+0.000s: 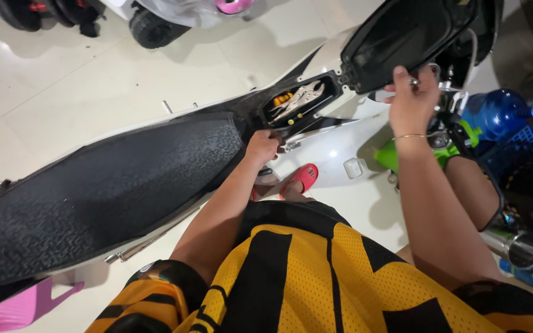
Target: The person removes the motorcycle seat, retrieves a key from the under-seat storage, and uses it to unlock the seat latch. They then reattach the seat and start the motorcycle, checking the dashboard display.
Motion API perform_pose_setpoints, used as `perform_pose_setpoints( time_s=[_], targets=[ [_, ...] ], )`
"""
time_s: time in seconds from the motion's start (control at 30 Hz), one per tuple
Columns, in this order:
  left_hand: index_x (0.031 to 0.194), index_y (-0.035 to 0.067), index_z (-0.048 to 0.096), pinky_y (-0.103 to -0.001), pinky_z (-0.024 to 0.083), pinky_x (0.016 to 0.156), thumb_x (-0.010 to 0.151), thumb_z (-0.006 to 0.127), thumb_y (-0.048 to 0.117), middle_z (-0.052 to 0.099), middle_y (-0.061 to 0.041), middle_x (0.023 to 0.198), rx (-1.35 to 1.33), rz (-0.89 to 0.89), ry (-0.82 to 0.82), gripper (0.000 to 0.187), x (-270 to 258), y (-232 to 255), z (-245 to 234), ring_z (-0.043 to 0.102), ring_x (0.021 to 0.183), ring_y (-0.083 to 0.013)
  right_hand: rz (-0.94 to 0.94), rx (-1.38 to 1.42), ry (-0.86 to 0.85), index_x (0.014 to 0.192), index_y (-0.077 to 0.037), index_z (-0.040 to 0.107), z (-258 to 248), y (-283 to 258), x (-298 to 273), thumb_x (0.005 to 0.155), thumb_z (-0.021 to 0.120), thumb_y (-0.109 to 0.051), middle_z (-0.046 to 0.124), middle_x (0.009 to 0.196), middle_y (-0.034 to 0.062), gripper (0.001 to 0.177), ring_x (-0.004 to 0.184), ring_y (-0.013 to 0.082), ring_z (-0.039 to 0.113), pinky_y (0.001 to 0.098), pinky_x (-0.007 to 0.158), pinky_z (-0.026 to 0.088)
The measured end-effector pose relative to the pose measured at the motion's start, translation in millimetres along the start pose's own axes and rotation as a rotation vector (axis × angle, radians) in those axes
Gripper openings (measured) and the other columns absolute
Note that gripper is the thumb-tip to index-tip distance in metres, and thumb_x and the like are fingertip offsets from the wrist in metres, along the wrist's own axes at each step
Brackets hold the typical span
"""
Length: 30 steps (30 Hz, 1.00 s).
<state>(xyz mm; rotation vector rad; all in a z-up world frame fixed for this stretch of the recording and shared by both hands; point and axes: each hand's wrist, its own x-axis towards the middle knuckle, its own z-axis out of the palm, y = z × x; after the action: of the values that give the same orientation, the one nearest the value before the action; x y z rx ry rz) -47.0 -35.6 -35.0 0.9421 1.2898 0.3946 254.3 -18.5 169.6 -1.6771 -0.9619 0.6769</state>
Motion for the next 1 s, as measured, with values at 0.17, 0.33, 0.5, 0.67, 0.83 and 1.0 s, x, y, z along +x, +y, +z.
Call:
perform_pose_setpoints(
  time_s=[0.17, 0.33, 0.5, 0.67, 0.83, 1.0],
  targets=[
    [0.110, 0.000, 0.072, -0.039, 0.057, 0.066, 0.091, 0.068, 0.018, 0.075, -0.016, 0.097, -0.577, 0.010, -0.029, 0.026, -0.7, 14.4, -21.3, 0.074, 0.081, -0.0255, -0.331, -0.392, -0.158, 0.113, 0.002, 0.066, 15.8, -19.5, -30.4, 0.099, 0.086, -0.015, 0.073, 0.102, 0.0104, 0.030, 0.082, 0.0141, 0.070, 0.0333, 0.076, 0.056],
    [0.120, 0.002, 0.062, -0.042, 0.060, 0.084, 0.098, 0.060, 0.039, 0.069, -0.013, 0.113, -0.697, 0.006, 0.076, 0.043, -27.8, 56.1, -53.1, 0.072, 0.101, -0.0267, -0.721, -0.809, -0.398, 0.115, 0.000, 0.063, 63.7, -22.5, -59.5, 0.068, 0.092, -0.024, 0.057, 0.116, 0.0187, 0.061, 0.105, 0.0371, 0.059, 0.0473, 0.086, 0.052],
    [0.116, 0.000, 0.067, -0.041, 0.060, 0.082, 0.098, 0.061, 0.040, 0.072, -0.013, 0.104, -0.596, 0.031, 0.205, 0.044, -47.6, 70.7, -72.6, 0.073, 0.093, -0.0270, -0.889, -0.983, -0.632, 0.108, -0.007, 0.061, 107.2, -2.4, -61.1, 0.064, 0.092, -0.028, 0.054, 0.117, 0.0145, 0.058, 0.114, 0.0359, 0.052, 0.0488, 0.096, 0.044],
    [0.116, -0.001, 0.067, -0.038, 0.057, 0.083, 0.091, 0.067, 0.027, 0.076, -0.017, 0.103, 0.156, 0.337, 0.381, 0.037, -61.8, 74.4, -61.6, 0.073, 0.098, -0.0308, -0.923, -1.123, -0.820, 0.108, -0.007, 0.062, 129.8, 30.8, -57.0, 0.067, 0.087, -0.030, 0.053, 0.111, 0.0122, 0.053, 0.112, 0.0336, 0.051, 0.0466, 0.095, 0.041],
    [0.120, 0.001, 0.066, -0.044, 0.057, 0.087, 0.093, 0.058, 0.020, 0.071, -0.021, 0.108, 0.372, 0.165, 0.296, 0.034, -81.5, 90.2, -50.7, 0.074, 0.092, -0.0380, -0.864, -1.254, -0.853, 0.110, -0.010, 0.062, 136.5, 55.3, -59.1, 0.075, 0.083, -0.034, 0.053, 0.116, 0.0108, 0.048, 0.115, 0.0320, 0.050, 0.0471, 0.097, 0.040],
    [0.115, -0.004, 0.066, -0.045, 0.050, 0.101, 0.088, 0.058, 0.012, 0.057, -0.026, 0.140, 0.694, 0.393, 0.234, 0.033, -77.7, 73.5, -29.9, 0.060, 0.121, -0.0419, -0.951, -1.198, -0.862, 0.138, -0.006, 0.057, 136.1, 57.1, -64.0, 0.072, 0.081, -0.033, 0.045, 0.152, 0.0203, 0.075, 0.139, 0.0387, 0.040, 0.0520, 0.114, 0.031]
  ],
)
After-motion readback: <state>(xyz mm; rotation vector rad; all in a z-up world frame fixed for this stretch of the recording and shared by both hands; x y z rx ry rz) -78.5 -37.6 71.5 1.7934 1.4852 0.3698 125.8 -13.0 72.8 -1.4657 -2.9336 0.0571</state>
